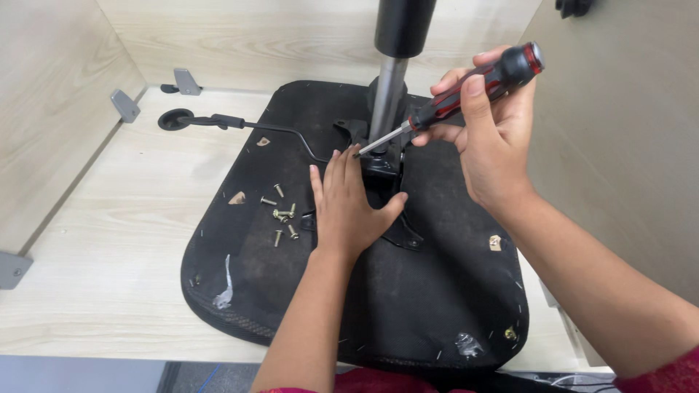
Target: The person uses a screwdriver to tighten screws into the underside of an office chair seat, securing the seat to its central gas-lift column. The person works on multiple screw locations around the seat base.
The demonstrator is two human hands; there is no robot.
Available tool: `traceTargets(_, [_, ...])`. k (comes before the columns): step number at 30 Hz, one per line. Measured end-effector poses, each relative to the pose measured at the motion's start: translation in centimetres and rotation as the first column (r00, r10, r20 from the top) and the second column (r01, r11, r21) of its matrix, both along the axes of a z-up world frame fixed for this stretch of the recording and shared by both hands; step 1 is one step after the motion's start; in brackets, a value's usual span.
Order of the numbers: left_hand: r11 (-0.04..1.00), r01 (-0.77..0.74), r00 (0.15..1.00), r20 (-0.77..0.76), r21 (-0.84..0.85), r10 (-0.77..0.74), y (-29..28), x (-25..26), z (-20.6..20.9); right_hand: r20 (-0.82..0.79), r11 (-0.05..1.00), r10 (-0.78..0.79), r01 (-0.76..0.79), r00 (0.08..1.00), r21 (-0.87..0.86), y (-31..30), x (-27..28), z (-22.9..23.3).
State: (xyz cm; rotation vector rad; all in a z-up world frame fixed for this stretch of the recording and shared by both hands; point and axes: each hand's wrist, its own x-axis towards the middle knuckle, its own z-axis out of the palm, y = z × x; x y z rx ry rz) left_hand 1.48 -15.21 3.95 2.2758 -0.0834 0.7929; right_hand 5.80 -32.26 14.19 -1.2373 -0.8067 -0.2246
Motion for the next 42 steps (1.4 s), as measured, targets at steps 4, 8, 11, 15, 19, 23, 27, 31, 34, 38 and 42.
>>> traceTargets(4, [0.999, -0.049, 0.982, -0.183, 0.000, 0.048, -3.6, 0.7, 0.2, -0.005, 1.000, -0.029, 0.029, 1.000, 0.001, -2.5, 0.9, 0.1])
traceTargets(8, [0.989, -0.064, 0.934, -0.340, 0.136, 0.108, -5.3, 0.7, -0.3, -0.007, 0.997, -0.075, 0.075, 0.997, -0.019, -4.3, 1.2, 0.1])
traceTargets(11, [0.983, -0.087, 0.919, -0.368, 0.160, 0.141, -6.2, 0.0, -0.7, -0.020, 0.992, -0.118, 0.117, 0.993, -0.038, -5.3, 1.0, 0.0])
traceTargets(15, [0.993, -0.063, 0.925, -0.367, 0.103, 0.097, -6.4, -1.3, -0.6, 0.005, 0.978, -0.171, 0.171, 0.985, -0.123, -5.8, 0.7, 0.1])
traceTargets(19, [0.983, 0.089, 0.880, -0.474, 0.158, -0.003, -6.0, -3.6, -0.2, -0.023, 0.972, -0.175, 0.169, 0.984, -0.164, -6.6, 0.0, 0.0])
traceTargets(23, [0.958, 0.222, 0.835, -0.543, 0.184, -0.089, -6.4, -6.0, -0.4, -0.058, 0.978, -0.165, 0.156, 0.985, -0.140, -7.0, -0.6, -0.2])
traceTargets(27, [0.928, 0.283, 0.889, -0.431, 0.244, -0.157, -8.5, -7.5, -0.9, -0.082, 0.981, -0.151, 0.139, 0.985, -0.136, -7.5, -1.2, -0.3])
traceTargets(31, [0.883, 0.420, 0.838, -0.463, 0.210, -0.289, -11.7, -8.2, -1.0, -0.096, 0.982, -0.141, 0.127, 0.985, -0.143, -8.0, -1.6, -0.4])
traceTargets(34, [0.834, 0.489, 0.783, -0.548, 0.254, -0.293, -13.9, -8.6, -0.7, -0.085, 0.980, -0.141, 0.126, 0.986, -0.157, -8.5, -1.8, -0.4])
traceTargets(38, [0.802, 0.492, 0.787, -0.566, 0.339, -0.244, -14.7, -8.5, -0.3, -0.088, 0.977, -0.147, 0.131, 0.985, -0.169, -9.0, -1.8, -0.4])
traceTargets(42, [0.790, 0.510, 0.778, -0.573, 0.340, -0.256, -14.9, -8.4, 0.0, -0.105, 0.974, -0.150, 0.129, 0.983, -0.184, -9.5, -1.6, -0.3])
